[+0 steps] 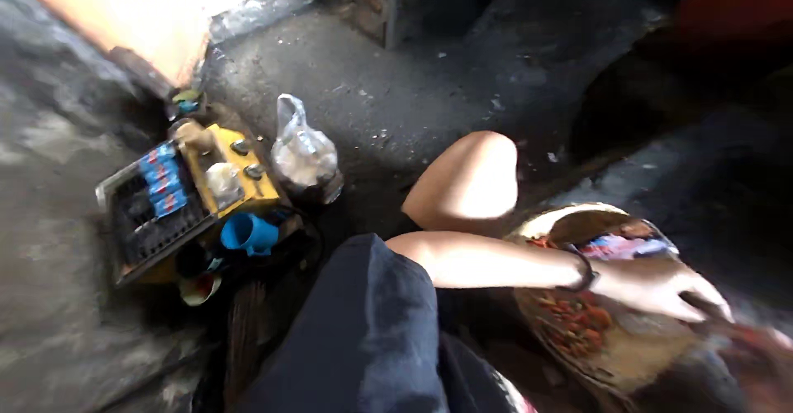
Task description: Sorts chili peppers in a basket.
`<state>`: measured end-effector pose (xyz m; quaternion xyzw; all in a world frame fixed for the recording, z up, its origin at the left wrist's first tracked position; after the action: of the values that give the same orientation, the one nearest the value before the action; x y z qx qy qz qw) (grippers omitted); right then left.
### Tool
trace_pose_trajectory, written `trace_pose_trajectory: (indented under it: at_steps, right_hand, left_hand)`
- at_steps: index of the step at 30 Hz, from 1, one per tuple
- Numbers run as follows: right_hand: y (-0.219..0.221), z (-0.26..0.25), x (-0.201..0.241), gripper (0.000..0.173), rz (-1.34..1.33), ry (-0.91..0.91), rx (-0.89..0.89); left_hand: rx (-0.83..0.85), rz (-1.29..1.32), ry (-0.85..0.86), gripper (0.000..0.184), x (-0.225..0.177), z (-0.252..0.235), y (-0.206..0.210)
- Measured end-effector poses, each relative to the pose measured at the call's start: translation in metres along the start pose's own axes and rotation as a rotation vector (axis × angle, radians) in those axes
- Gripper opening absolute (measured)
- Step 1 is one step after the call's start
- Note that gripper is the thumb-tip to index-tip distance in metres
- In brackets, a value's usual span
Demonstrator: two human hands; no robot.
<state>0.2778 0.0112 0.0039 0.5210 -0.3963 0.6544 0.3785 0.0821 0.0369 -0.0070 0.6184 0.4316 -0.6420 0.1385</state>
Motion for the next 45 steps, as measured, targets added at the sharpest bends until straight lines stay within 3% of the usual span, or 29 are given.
trace_pose_trajectory:
  at_steps: [5,9,13,18,21,24,27,30,32,39,45]
  right_hand:
    - [0.008,0.009,0.007,0.018,-0.136,0.071,-0.231]
    - [0.005,0.008,-0.029,0.019,-0.415,0.248,-0.372]
    - [0.000,0.001,-0.071,0.021,-0.733,0.312,-0.296]
    - [-0.006,-0.013,-0.090,0.024,-0.837,0.302,-0.340]
    - [-0.016,-0.020,-0.102,0.025,-0.875,0.315,-0.456]
    - [-0.023,-0.024,-0.109,0.032,-0.665,0.334,-0.478]
    - [-0.016,-0.028,-0.116,0.028,-0.106,0.479,-0.301]
    - [0.006,-0.039,-0.118,0.031,0.563,0.629,-0.086]
    - [0.013,-0.036,-0.124,0.032,0.808,0.690,-0.035]
    - [0.020,-0.038,-0.147,0.037,0.901,0.689,0.231]
    - [0.022,-0.034,-0.145,0.039,0.896,0.675,0.254]
  left_hand:
    - [0.101,0.033,0.160,0.017,0.001,-0.015,-0.014]
    - [0.257,0.101,-0.120,0.019,0.009,-0.028,0.001]
    - [0.391,0.207,-0.294,0.019,0.055,-0.047,0.017]
    - [0.432,0.268,-0.413,0.018,0.068,-0.059,0.018]
    - [0.590,0.211,-0.508,0.027,0.062,-0.054,0.026]
    - [0.768,-0.153,-0.528,0.031,0.073,-0.050,0.030]
    - [0.883,-0.529,-0.576,0.030,0.086,-0.044,0.033]
    - [0.930,-0.613,-0.695,0.027,0.091,-0.035,0.032]
    - [0.955,-0.634,-0.691,0.028,0.094,-0.034,0.041]
    - [0.952,-0.616,-0.647,0.034,0.086,-0.043,0.037]
    - [0.959,-0.589,-0.656,0.037,0.086,-0.044,0.036]
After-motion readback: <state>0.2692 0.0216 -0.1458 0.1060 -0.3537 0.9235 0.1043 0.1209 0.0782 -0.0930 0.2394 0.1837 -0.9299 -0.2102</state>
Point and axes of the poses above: each hand's wrist, its own z-axis away from the middle knuckle, its own y-axis out of the palm, x = y × z, the point moved 2 cm from there along -z, towards the middle knuckle, and after that the axes turned 10 degrees about x, right-handed, at the moved point
